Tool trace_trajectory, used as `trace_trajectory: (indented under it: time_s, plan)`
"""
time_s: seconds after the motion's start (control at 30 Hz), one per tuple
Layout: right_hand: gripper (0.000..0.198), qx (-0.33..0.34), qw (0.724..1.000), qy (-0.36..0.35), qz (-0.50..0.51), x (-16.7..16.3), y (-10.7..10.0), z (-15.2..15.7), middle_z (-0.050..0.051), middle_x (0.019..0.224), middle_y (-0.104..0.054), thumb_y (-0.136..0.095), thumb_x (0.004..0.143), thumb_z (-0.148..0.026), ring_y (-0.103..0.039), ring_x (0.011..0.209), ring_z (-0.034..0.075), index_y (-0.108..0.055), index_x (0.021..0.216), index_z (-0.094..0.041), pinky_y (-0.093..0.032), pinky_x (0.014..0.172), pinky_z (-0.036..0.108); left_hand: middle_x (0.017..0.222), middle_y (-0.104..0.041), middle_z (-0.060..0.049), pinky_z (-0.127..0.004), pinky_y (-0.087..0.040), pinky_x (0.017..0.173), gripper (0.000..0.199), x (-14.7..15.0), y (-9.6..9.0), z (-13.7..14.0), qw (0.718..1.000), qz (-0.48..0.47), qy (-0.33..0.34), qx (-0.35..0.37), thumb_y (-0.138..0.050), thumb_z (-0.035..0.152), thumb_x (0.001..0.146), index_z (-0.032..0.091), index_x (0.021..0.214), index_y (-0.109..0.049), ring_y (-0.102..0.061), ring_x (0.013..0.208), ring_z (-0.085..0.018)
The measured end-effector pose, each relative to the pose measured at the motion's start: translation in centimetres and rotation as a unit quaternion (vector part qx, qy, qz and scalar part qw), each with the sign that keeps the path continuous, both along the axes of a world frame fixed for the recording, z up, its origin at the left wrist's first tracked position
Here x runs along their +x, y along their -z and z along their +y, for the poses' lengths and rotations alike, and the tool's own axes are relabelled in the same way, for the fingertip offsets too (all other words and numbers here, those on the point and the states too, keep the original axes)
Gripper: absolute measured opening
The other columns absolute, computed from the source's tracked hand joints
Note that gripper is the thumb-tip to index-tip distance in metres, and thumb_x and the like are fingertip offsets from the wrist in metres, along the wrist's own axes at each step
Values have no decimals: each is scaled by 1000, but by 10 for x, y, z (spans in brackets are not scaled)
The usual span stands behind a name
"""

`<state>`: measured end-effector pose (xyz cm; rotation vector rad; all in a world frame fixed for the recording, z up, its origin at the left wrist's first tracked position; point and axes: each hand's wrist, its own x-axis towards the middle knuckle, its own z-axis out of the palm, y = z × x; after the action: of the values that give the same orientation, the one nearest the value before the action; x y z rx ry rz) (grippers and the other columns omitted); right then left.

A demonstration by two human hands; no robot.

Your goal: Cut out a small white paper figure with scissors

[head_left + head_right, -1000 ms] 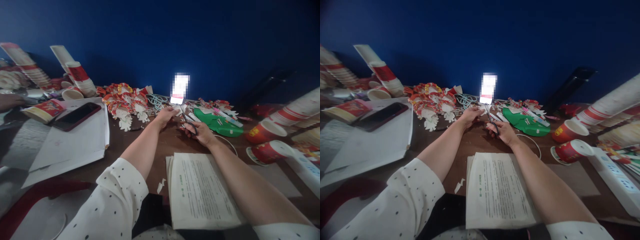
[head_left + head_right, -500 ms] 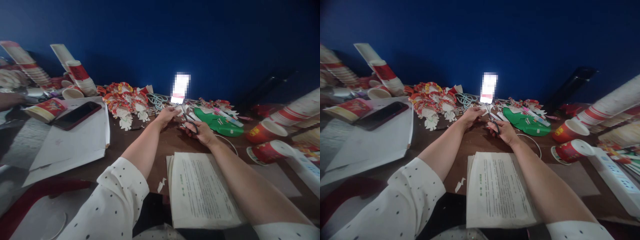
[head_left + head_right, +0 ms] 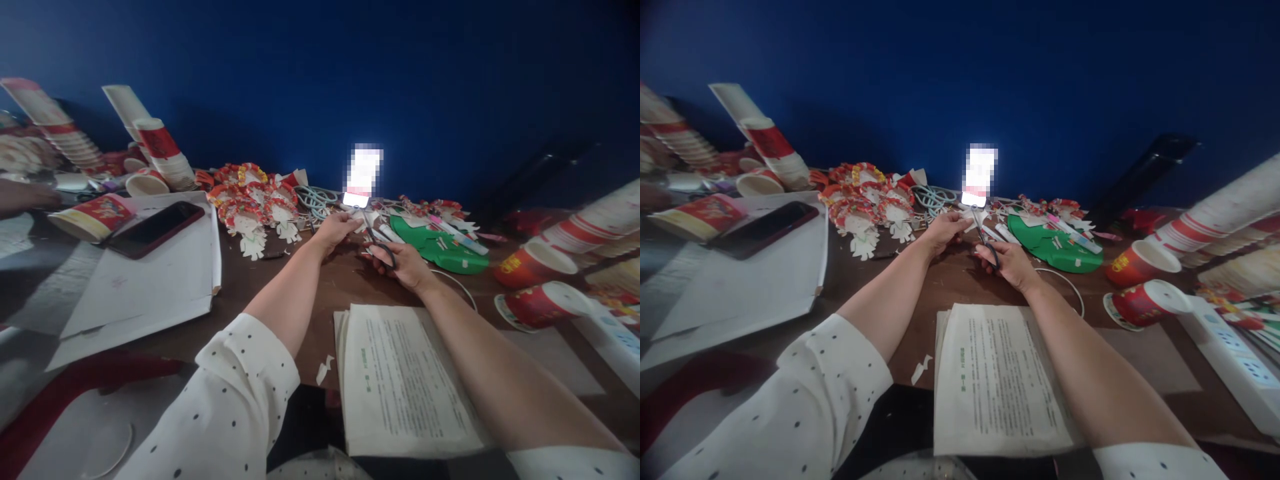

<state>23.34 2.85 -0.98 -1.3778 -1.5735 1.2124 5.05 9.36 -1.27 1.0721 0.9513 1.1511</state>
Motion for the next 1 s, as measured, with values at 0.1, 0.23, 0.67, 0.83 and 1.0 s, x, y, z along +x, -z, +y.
trace_trajectory:
  time_s: [0.1, 0.23, 0.67, 0.83, 1.0]
  plan:
    - [45, 3, 1000, -4, -6, 0, 1, 1, 5, 66, -65, -77, 76, -66, -55, 54, 15, -78, 82, -22, -32, 46, 27, 60, -57, 3, -18, -35, 48, 16, 1, -1, -1, 1000, 1, -11, -4, -79, 18, 80, 13, 73, -66, -43, 50, -4]
    - [44, 8, 1000, -6, -13, 0, 3, 2, 5, 65, -65, -76, 78, -66, -54, 54, 15, -76, 78, -22, -32, 46, 28, 60, -56, 4, -18, -35, 48, 16, 1, -4, -3, 1000, -2, -17, -10, -80, 17, 79, 14, 72, -65, -42, 50, -4]
    - [47, -26, 999, -34, 17, -10, -8, -5, 3, 67, -68, -83, 67, -66, -57, 55, 15, -76, 88, -24, -38, 47, 28, 55, -49, 6, -17, -33, 48, 19, 1, 4, 7, 993, 28, -116, 12, -73, 25, 85, 17, 74, -59, -41, 47, -5]
    - [37, -23, 997, -79, 0, -7, -9, -6, 2, 63, -67, -86, 68, -57, -58, 52, 15, -74, 78, -23, -44, 51, 30, 55, -45, 9, -15, -34, 49, 15, -8, 1, 14, 969, -56, -241, -29, -67, 29, 88, 19, 83, -57, -43, 47, -5]
    - [39, 4, 999, -23, 44, -4, -3, -3, 1, 61, -65, -87, 67, -54, -57, 50, 14, -72, 81, -21, -40, 48, 27, 60, -50, 9, -14, -40, 53, 11, -8, 3, 15, 964, -82, -250, -33, -69, 20, 84, 18, 86, -58, -49, 52, -4]
